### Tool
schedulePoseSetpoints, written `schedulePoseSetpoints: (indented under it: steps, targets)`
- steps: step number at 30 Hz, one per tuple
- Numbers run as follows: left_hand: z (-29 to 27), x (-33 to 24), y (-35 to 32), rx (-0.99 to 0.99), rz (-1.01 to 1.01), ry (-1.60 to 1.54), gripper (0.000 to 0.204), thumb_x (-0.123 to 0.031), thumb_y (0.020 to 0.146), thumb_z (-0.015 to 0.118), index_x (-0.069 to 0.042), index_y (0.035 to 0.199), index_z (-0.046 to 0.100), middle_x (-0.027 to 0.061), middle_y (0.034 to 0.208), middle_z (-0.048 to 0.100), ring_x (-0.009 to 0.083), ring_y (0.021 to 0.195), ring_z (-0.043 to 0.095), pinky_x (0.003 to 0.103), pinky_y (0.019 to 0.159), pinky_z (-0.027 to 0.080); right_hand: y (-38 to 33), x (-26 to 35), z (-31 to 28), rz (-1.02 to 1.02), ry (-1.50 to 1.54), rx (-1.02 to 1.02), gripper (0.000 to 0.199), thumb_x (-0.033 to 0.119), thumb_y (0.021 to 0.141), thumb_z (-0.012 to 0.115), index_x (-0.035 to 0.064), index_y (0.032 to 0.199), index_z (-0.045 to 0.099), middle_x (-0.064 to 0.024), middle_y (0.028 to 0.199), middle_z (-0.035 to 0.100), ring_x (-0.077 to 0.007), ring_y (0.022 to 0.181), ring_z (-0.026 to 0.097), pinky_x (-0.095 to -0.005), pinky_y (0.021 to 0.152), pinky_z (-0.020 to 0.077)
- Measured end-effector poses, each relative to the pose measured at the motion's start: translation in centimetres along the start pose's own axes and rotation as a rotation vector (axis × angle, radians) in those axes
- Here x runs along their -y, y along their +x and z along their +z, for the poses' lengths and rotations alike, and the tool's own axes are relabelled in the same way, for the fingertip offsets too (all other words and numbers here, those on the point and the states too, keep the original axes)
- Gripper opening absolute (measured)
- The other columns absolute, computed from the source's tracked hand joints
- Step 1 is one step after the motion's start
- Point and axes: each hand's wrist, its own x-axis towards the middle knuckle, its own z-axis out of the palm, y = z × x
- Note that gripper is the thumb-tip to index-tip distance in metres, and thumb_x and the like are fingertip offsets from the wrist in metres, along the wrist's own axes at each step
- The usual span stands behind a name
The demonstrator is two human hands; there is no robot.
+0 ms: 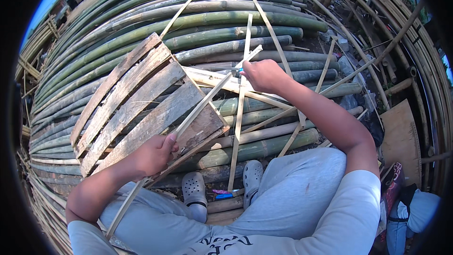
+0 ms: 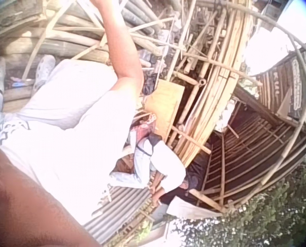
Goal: Trimming and preparing thin strips of bamboo using a utility knife for manufacturing.
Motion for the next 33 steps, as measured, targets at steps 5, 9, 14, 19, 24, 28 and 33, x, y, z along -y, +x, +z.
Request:
schedulePoseSetpoints:
  steps: [5,9,14,19,24,28,33]
  targets:
    - [0.1,-1.0,-0.3,0.035,-0.148,-0.048,0.051,-0.047,0.107,0.031,-0.005,0.089,0.055,-0.0013,0.065,0.045,0.0088,0.055,0.040,0.028,0.051,0.038,-0.8,-2.5,4.1,0.441,0.121,-0.083,0.028,0.026,0.100,0.050,0.0003,0.089,0.048,-0.0209,0.068,0.063,-0.0418,0.062,0.063,-0.0513,0.056,0.0480]
    - [0.0,-0.2,0.0,0.000,0.009,-0.003,0.052,-0.048,0.106,0.031,-0.005,0.089,0.055,-0.0010,0.065,0.046,0.0088,0.055,0.041,0.028,0.051,0.038,-0.8,-0.6,0.5,-0.173,-0.001,-0.001,0.029,0.025,0.102,0.046,-0.0018,0.091,0.049,-0.0236,0.069,0.064,-0.0435,0.067,0.065,-0.0535,0.059,0.0517]
    - [0.0,-0.4,0.1,-0.002,-0.028,0.002,0.052,-0.049,0.106,0.031,-0.006,0.088,0.054,-0.0008,0.066,0.047,0.0089,0.056,0.041,0.028,0.051,0.038,-0.5,-1.8,3.1,0.459,0.116,-0.091,0.028,0.025,0.100,0.050,0.0005,0.089,0.046,-0.0197,0.065,0.062,-0.0416,0.059,0.061,-0.0517,0.054,0.0464]
    - [0.1,-0.6,0.0,0.036,-0.053,-0.029,0.052,-0.049,0.106,0.031,-0.006,0.088,0.053,-0.0006,0.066,0.047,0.0090,0.056,0.042,0.028,0.051,0.038,-1.0,-3.1,4.1,0.172,0.041,-0.099,0.028,0.025,0.101,0.047,0.0003,0.089,0.048,-0.0195,0.062,0.062,-0.0414,0.062,0.064,-0.0516,0.056,0.0499]
    - [0.1,-0.8,0.0,-0.005,0.005,0.020,0.051,-0.048,0.107,0.030,-0.006,0.088,0.053,-0.0013,0.066,0.046,0.0086,0.055,0.041,0.028,0.051,0.039,-1.2,-4.2,2.8,0.106,-0.033,-0.070,0.029,0.025,0.102,0.046,0.0000,0.088,0.050,-0.0205,0.065,0.064,-0.0422,0.062,0.065,-0.0524,0.058,0.0519]
    - [0.3,1.0,0.6,-0.046,0.112,0.109,0.051,-0.047,0.107,0.030,-0.005,0.090,0.054,-0.0012,0.066,0.046,0.0085,0.055,0.041,0.028,0.051,0.039,-0.2,-3.2,3.8,0.387,0.021,-0.080,0.029,0.026,0.101,0.048,0.0002,0.088,0.049,-0.0204,0.063,0.062,-0.0432,0.062,0.062,-0.0537,0.058,0.0492]
    - [0.2,-0.7,0.2,0.019,-0.011,0.026,0.052,-0.047,0.107,0.030,-0.004,0.091,0.055,-0.0009,0.066,0.046,0.0091,0.054,0.041,0.028,0.050,0.039,-0.6,-4.5,4.5,0.421,0.094,-0.270,0.028,0.026,0.102,0.046,0.0003,0.089,0.049,-0.0219,0.066,0.063,-0.0436,0.063,0.063,-0.0530,0.058,0.0501]
